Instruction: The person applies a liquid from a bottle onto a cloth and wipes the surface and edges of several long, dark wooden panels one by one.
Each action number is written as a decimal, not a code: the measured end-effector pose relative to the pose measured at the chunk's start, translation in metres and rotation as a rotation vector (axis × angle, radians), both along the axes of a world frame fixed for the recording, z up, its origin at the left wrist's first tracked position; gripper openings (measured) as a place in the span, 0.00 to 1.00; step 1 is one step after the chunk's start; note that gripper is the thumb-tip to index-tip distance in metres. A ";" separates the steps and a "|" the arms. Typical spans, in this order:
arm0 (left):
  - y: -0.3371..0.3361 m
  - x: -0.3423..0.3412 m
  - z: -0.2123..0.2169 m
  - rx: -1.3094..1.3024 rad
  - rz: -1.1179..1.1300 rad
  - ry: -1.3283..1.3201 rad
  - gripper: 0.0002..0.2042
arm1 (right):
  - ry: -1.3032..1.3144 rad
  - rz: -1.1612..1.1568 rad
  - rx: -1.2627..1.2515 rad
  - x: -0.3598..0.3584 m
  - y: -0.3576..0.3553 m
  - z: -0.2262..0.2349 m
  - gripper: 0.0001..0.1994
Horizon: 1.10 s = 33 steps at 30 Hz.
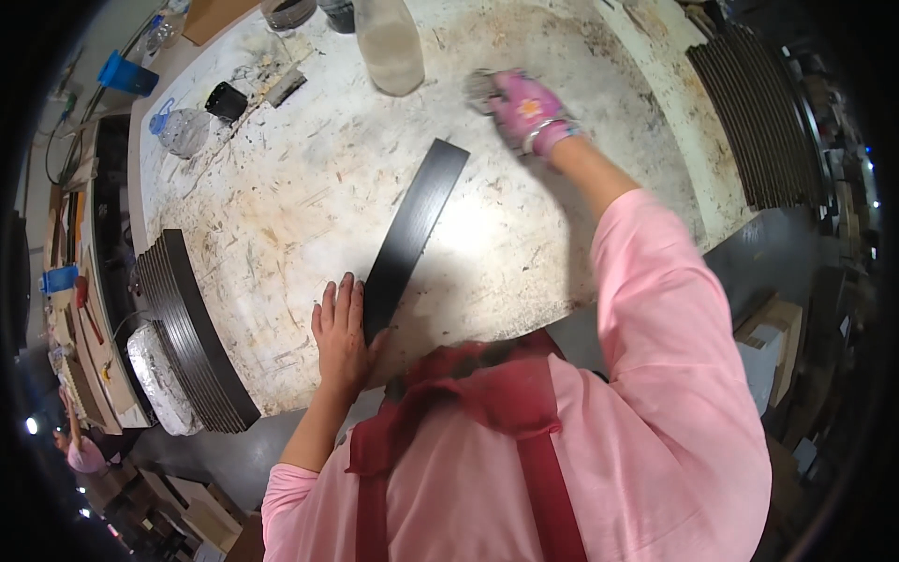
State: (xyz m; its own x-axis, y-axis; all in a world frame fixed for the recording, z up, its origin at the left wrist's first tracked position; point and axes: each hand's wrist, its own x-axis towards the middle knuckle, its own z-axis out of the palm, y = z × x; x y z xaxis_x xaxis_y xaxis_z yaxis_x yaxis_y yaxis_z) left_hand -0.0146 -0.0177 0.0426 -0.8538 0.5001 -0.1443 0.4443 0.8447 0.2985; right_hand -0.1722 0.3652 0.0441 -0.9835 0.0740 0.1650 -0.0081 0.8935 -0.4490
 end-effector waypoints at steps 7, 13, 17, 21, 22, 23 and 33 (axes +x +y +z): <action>-0.006 0.000 -0.008 0.030 0.040 -0.007 0.38 | -0.019 0.557 0.163 0.074 -0.108 -0.001 0.12; -0.003 0.000 -0.009 0.017 0.023 0.017 0.36 | 0.084 -0.017 0.161 0.020 0.020 -0.001 0.09; -0.008 0.003 -0.007 0.040 0.071 0.010 0.36 | -0.149 0.368 0.325 0.083 -0.115 0.005 0.10; -0.005 0.001 -0.013 0.063 0.057 0.062 0.37 | -0.055 0.052 0.054 0.070 -0.080 -0.029 0.10; -0.003 0.002 -0.011 0.093 0.035 0.110 0.37 | -0.141 -0.172 0.178 0.047 -0.035 -0.034 0.08; -0.006 0.003 -0.009 0.078 0.042 0.116 0.37 | -0.146 -0.173 0.042 0.041 -0.010 -0.021 0.09; -0.048 0.064 0.017 0.082 0.253 -0.037 0.34 | -0.152 0.007 -0.464 0.064 0.007 0.016 0.13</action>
